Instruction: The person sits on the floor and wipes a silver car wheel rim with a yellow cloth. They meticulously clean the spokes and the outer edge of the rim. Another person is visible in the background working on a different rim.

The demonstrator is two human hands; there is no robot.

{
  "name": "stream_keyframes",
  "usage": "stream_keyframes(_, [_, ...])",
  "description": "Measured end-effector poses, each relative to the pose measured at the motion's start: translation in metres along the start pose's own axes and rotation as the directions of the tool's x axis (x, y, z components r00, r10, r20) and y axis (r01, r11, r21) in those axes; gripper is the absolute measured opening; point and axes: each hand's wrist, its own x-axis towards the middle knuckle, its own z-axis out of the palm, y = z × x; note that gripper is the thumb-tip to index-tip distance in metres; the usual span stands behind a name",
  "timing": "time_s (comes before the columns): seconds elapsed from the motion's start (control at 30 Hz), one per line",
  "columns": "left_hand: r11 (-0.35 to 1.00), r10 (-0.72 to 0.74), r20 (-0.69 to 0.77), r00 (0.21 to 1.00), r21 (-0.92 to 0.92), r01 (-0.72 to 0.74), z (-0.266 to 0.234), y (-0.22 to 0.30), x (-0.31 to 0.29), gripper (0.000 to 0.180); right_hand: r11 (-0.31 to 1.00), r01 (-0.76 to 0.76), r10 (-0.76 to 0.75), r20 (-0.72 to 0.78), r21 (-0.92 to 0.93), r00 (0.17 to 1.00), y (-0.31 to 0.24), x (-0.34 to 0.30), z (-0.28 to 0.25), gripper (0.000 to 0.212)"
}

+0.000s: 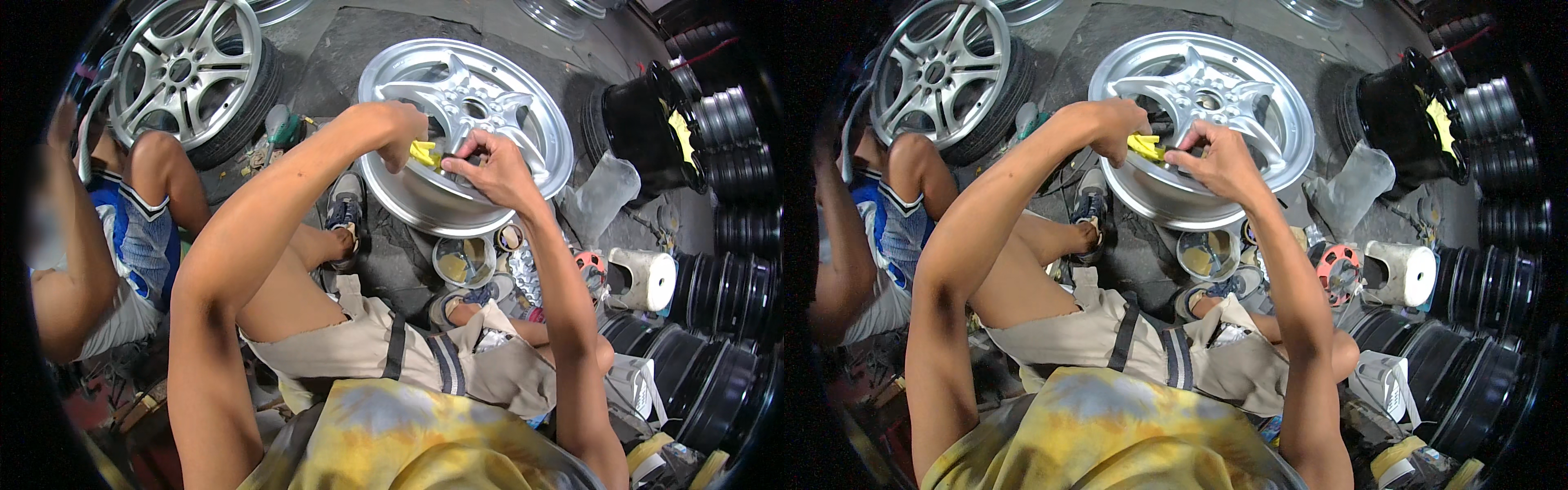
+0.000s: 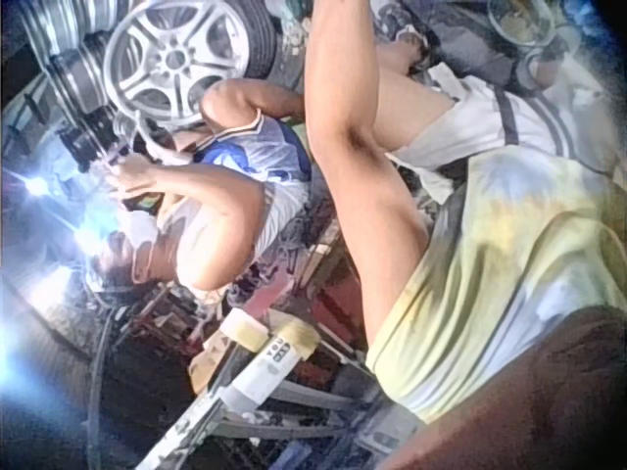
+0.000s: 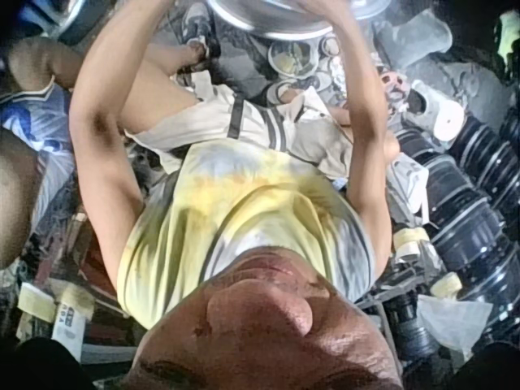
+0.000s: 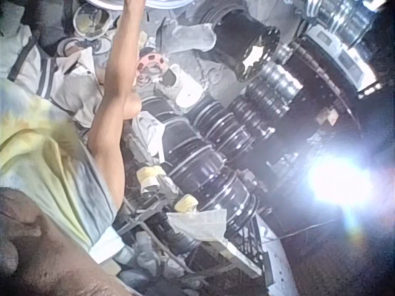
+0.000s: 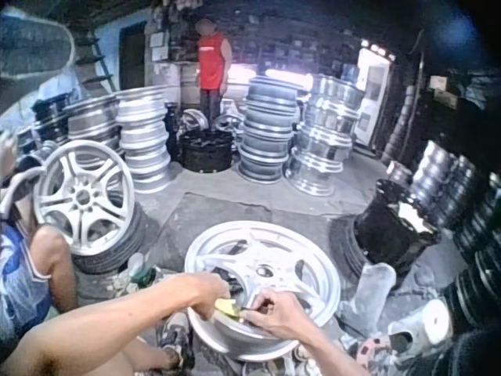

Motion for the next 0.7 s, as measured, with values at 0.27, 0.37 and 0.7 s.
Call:
stream_keyframes(0.27, [1.000,0.016,-0.008,1.000,-0.006,-0.016,-0.003,-0.001,0.000,0.044,0.999,-0.034,0.034,-0.020,0.000,0.999,-0.011,-0.001,-0.001,0.027])
stream_keyframes(0.37, [1.000,0.008,-0.019,1.000,-0.012,-0.008,-0.006,-0.003,0.003,0.043,0.995,-0.081,0.089,-0.149,0.058,0.985,-0.008,0.014,-0.005,0.026])
stream_keyframes(0.7, [0.998,0.039,-0.014,0.999,0.044,-0.039,0.003,-0.003,0.005,0.041,0.996,-0.062,0.067,-0.073,0.065,0.995,-0.006,0.008,-0.002,0.029])
